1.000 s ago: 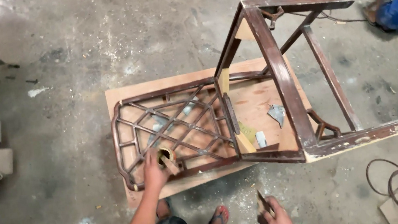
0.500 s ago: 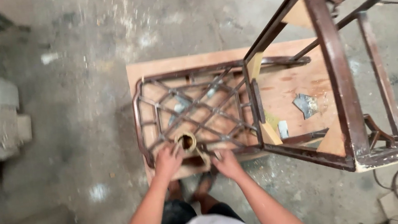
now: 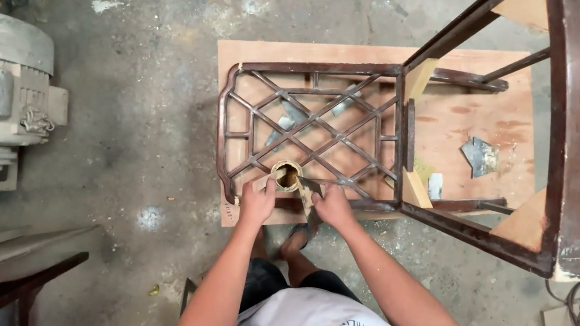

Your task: The person scrapes the surface of a wooden chair frame using a metal scraper. They work on various sections of the frame, including the legs and crossbars, while repositioning the chair on a workbench.

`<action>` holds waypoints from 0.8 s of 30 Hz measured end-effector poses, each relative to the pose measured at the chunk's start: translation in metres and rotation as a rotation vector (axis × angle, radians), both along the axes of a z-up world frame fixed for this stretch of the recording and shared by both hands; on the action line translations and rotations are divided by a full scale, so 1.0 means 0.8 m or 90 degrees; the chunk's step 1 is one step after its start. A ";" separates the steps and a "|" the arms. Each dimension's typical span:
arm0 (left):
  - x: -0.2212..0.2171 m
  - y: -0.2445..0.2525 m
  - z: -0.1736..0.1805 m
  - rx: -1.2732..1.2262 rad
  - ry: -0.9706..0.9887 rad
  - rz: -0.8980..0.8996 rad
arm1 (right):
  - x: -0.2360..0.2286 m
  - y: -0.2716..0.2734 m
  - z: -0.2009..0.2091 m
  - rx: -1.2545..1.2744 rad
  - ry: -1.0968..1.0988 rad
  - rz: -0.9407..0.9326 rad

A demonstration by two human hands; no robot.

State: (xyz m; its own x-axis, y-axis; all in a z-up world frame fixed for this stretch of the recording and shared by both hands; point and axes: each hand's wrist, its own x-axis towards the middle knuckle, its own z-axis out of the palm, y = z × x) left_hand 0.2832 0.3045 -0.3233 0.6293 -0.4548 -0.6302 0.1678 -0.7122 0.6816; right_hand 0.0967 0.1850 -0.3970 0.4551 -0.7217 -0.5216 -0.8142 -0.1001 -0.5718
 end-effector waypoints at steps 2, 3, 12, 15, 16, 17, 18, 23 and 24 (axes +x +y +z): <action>-0.004 0.010 -0.004 0.013 0.033 0.046 | 0.001 0.001 0.003 0.000 -0.006 0.000; -0.006 0.018 -0.007 -0.069 -0.025 0.048 | 0.005 0.001 0.016 0.025 -0.007 -0.025; -0.020 0.029 0.056 -0.163 -0.310 -0.221 | 0.006 -0.003 0.015 0.080 -0.040 -0.074; -0.018 0.010 0.022 -0.094 -0.272 -0.339 | 0.009 0.003 0.020 0.064 -0.045 -0.060; -0.018 0.001 -0.001 -0.053 -0.249 -0.359 | 0.013 0.004 0.025 0.052 -0.047 -0.045; -0.023 0.001 0.002 -0.053 -0.248 -0.358 | 0.014 0.006 0.037 0.052 -0.047 -0.044; -0.025 0.000 0.004 -0.055 -0.214 -0.292 | 0.018 0.008 0.048 0.038 -0.041 -0.039; -0.033 -0.003 -0.016 -0.113 -0.171 -0.147 | 0.023 0.011 0.075 0.032 -0.029 -0.043; -0.035 -0.005 -0.011 -0.108 -0.142 -0.054 | 0.022 0.010 0.079 0.028 -0.021 -0.043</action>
